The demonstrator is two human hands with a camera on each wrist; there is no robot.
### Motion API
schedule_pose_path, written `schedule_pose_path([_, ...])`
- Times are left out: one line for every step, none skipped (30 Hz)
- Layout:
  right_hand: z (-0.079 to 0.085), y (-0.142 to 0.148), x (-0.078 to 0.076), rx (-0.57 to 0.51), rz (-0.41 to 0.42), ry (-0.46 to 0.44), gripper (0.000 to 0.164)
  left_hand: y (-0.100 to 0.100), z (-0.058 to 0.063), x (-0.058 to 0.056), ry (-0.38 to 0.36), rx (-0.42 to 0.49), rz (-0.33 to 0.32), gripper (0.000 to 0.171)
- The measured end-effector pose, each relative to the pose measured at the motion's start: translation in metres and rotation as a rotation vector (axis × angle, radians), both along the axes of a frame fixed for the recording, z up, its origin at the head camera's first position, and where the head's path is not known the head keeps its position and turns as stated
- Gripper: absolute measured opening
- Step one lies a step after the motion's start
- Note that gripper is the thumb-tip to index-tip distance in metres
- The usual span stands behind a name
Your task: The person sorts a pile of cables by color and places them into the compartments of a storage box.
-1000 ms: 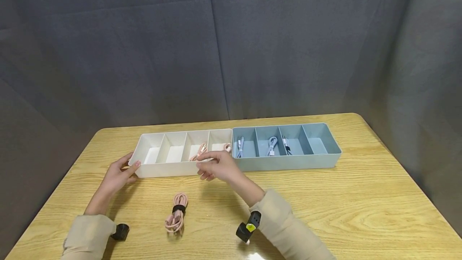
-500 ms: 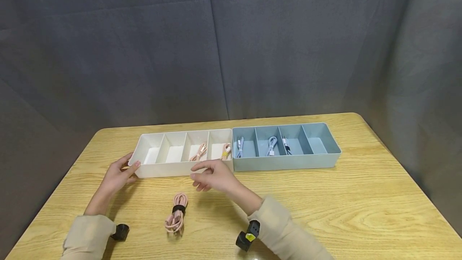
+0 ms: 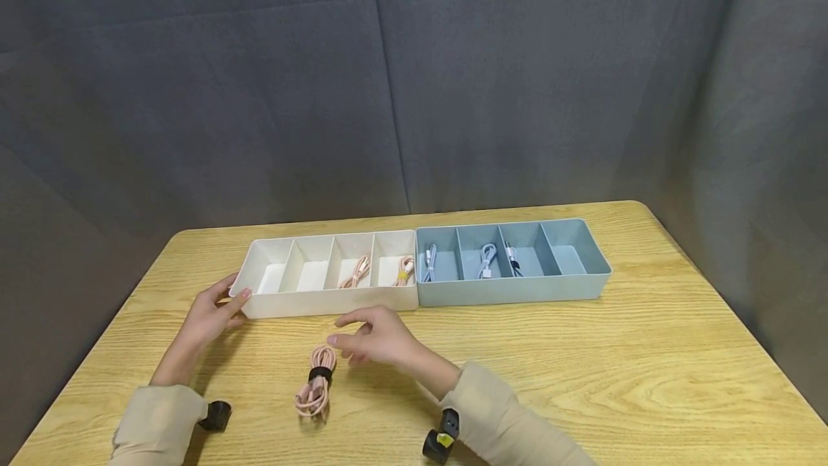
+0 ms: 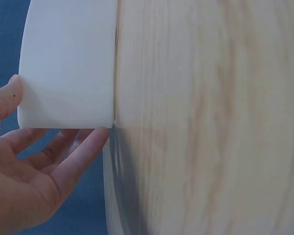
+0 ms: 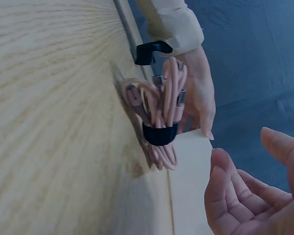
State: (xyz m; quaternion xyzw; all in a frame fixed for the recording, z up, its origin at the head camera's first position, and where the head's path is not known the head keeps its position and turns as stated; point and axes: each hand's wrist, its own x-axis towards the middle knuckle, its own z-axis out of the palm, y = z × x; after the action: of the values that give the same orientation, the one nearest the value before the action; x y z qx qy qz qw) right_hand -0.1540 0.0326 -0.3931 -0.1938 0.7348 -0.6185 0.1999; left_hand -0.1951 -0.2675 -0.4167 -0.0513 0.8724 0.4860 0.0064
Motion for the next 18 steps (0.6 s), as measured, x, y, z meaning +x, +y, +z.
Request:
schedule_pose_path([-0.007, -0.001, -0.002, -0.001, 0.006, -0.009, 0.035, 0.000, 0.000, 0.000, 0.000, 0.001, -0.001, 0.063])
schedule_pose_path([-0.012, -0.002, -0.003, -0.004, 0.011, -0.022, 0.037, 0.000, 0.000, 0.000, 0.001, 0.001, -0.001, 0.063])
schedule_pose_path([-0.017, -0.003, -0.004, -0.004, 0.014, -0.029, 0.039, 0.000, 0.000, 0.000, 0.002, 0.003, -0.003, 0.063])
schedule_pose_path([-0.018, -0.003, -0.004, -0.003, 0.017, -0.033, 0.042, 0.000, 0.000, 0.000, 0.004, 0.005, -0.004, 0.063])
schedule_pose_path([-0.020, -0.004, -0.003, -0.003, 0.021, -0.044, 0.044, 0.000, 0.000, 0.001, 0.004, 0.006, -0.005, 0.063])
schedule_pose_path([-0.021, -0.004, -0.002, -0.002, 0.026, -0.056, 0.046, 0.000, 0.000, 0.001, 0.005, 0.008, -0.006, 0.063])
schedule_pose_path([-0.022, -0.005, -0.001, 0.002, 0.030, -0.065, 0.049, 0.000, 0.000, 0.001, 0.006, 0.009, -0.008, 0.063])
schedule_pose_path([-0.022, -0.005, 0.000, 0.007, 0.032, -0.078, 0.051, 0.000, 0.000, 0.001, 0.008, 0.010, -0.009, 0.063])
schedule_pose_path([-0.023, -0.006, 0.001, 0.012, 0.036, -0.090, 0.053, 0.000, 0.000, 0.001, 0.009, 0.011, -0.011, 0.063])
schedule_pose_path([-0.023, -0.006, 0.002, 0.017, 0.040, -0.104, 0.055, 0.000, 0.000, 0.001, 0.011, 0.011, -0.012, 0.063])
schedule_pose_path([-0.024, -0.007, 0.003, 0.022, 0.045, -0.117, 0.056, 0.000, 0.000, 0.001, 0.011, 0.011, -0.013, 0.063])
schedule_pose_path([-0.025, -0.008, 0.004, 0.028, 0.047, -0.128, 0.057, 0.000, 0.000, 0.001, 0.012, 0.011, -0.013, 0.063])
schedule_pose_path([-0.025, -0.009, 0.005, 0.034, 0.050, -0.139, 0.059, -0.001, 0.000, 0.001, 0.012, 0.010, -0.013, 0.063])
schedule_pose_path([-0.026, -0.010, 0.006, 0.039, 0.053, -0.153, 0.060, -0.001, 0.000, 0.001, 0.011, 0.011, -0.014, 0.063])
schedule_pose_path([-0.027, -0.010, 0.007, 0.039, 0.057, -0.169, 0.061, -0.001, 0.000, 0.000, 0.011, 0.010, -0.014, 0.063])
schedule_pose_path([-0.028, -0.011, 0.008, 0.040, 0.059, -0.182, 0.063, -0.001, -0.001, 0.000, 0.011, 0.010, -0.012, 0.063])
schedule_pose_path([-0.029, -0.012, 0.009, 0.039, 0.058, -0.198, 0.065, -0.001, -0.001, 0.000, 0.011, 0.009, -0.011, 0.063])
schedule_pose_path([-0.029, -0.013, 0.010, 0.036, 0.057, -0.218, 0.067, -0.001, -0.001, 0.000, 0.011, 0.008, -0.010, 0.063])
